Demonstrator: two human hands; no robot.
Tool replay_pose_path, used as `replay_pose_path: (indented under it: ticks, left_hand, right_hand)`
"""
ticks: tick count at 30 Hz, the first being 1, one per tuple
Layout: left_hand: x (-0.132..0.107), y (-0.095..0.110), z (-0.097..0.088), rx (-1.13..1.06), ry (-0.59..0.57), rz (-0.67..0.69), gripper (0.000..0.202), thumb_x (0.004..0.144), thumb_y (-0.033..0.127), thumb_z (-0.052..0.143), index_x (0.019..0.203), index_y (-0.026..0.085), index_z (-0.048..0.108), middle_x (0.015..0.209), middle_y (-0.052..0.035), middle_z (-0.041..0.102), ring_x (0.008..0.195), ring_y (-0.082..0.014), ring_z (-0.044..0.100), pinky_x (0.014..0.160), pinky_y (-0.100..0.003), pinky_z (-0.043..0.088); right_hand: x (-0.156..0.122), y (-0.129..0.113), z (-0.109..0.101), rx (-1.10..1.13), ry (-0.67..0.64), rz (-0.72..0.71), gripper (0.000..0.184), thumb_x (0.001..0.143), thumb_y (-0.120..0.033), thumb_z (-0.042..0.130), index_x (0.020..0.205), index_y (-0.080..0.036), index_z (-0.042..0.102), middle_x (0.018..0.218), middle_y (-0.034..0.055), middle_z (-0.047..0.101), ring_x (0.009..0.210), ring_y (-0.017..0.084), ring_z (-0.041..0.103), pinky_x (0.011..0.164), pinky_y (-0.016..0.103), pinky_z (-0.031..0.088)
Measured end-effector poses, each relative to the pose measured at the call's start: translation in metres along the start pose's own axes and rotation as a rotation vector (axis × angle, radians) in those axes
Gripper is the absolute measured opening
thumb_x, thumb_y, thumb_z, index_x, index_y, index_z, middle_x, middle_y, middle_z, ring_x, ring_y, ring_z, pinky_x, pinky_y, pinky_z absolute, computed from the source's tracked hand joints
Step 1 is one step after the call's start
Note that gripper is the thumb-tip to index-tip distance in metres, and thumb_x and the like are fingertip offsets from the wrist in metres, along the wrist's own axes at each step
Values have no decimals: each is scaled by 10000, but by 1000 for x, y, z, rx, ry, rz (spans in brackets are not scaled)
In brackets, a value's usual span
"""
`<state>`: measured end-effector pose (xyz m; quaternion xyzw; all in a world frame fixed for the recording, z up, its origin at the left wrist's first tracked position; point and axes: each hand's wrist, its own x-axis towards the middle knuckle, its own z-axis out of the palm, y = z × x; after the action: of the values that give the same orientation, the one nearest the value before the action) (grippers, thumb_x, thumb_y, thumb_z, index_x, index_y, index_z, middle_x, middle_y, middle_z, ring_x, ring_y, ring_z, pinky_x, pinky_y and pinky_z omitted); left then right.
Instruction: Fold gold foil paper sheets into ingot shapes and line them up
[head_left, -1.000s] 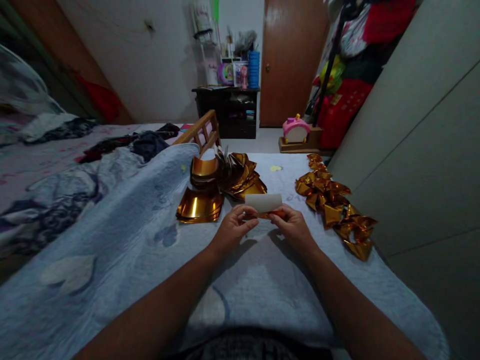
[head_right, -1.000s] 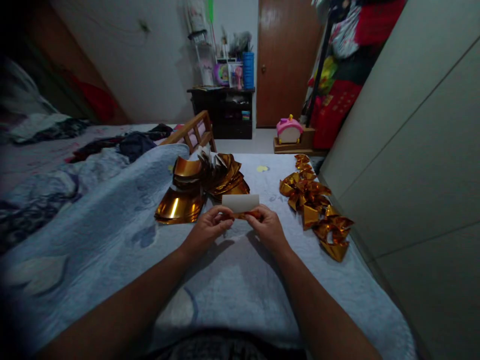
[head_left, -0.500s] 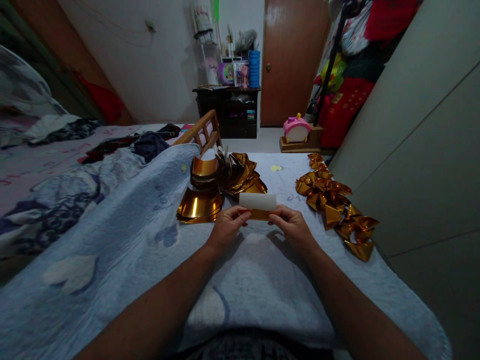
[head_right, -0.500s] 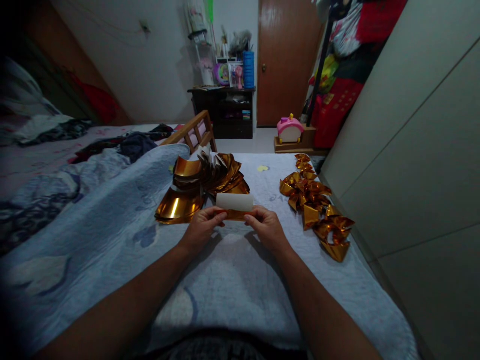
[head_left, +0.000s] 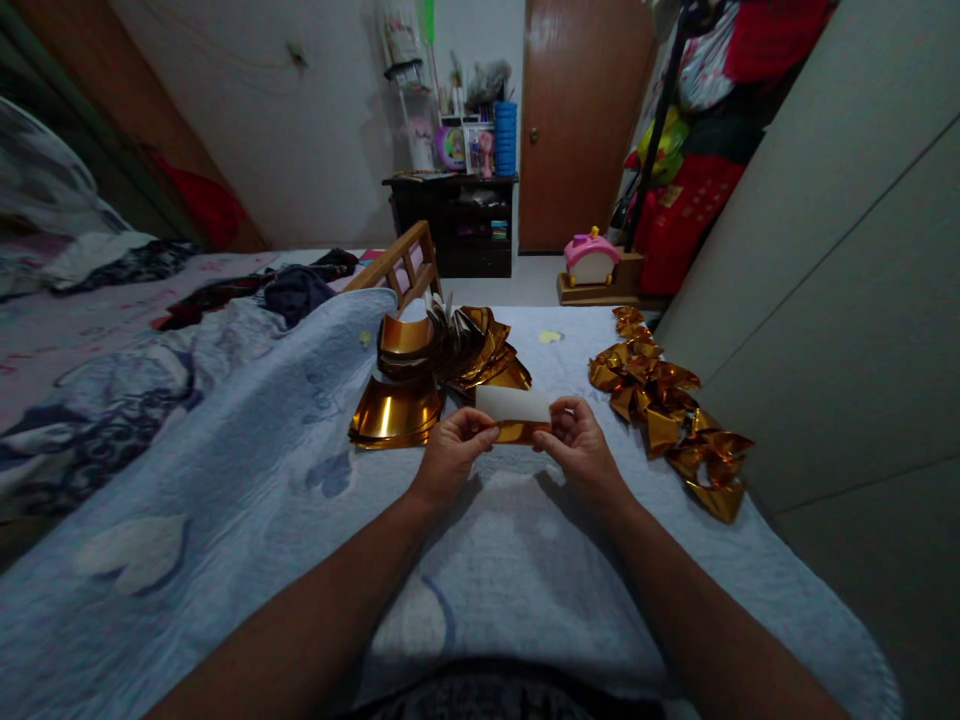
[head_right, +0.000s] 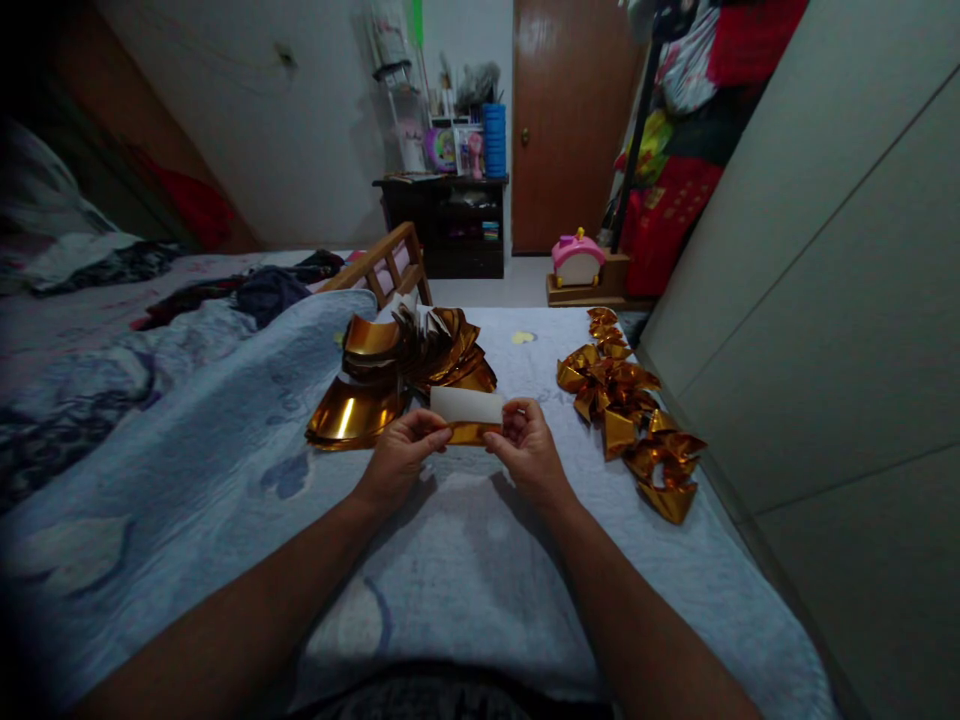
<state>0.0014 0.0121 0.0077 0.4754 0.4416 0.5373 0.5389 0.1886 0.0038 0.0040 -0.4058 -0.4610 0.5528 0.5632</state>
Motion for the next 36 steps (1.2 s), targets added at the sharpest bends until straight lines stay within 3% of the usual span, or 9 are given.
replay_pose_path:
  ticks: [4,11,14,36]
  left_hand:
    - [0,-1,0,8,7,13,183,670,266,811,737,172,669,664,32,614,604,-96,531,603,-214,433]
    - [-1,-1,0,28,14,33,184,678,272,810,737,172,667,666,31,618,612,-99,539,614,-219,432]
    - [-2,1,2,44,4,23,193,674,280,814,727,169,665,667,27,618,613,-102,541,613,-221,433]
    - [-4,2,5,91,-26,-31,249,663,330,823,726,171,642,636,40,589,568,-92,504,565,-216,412]
  right_hand:
    - [0,0,1,58,16,29,647,640,-286,816,1157,-306,428,820,-64,628,685,147,607,642,278,507]
    - [-3,-3,0,-142,-111,109,374,752,-424,732,1036,-203,632,767,-5,623,650,145,564,542,257,447]
    - [-4,-5,1,-227,-110,79,355,776,-443,706,994,-164,678,675,-15,589,581,132,522,529,262,420]
    - [-6,-11,3,-277,-33,62,327,779,-462,667,894,-156,684,629,-17,569,553,135,511,524,264,391]
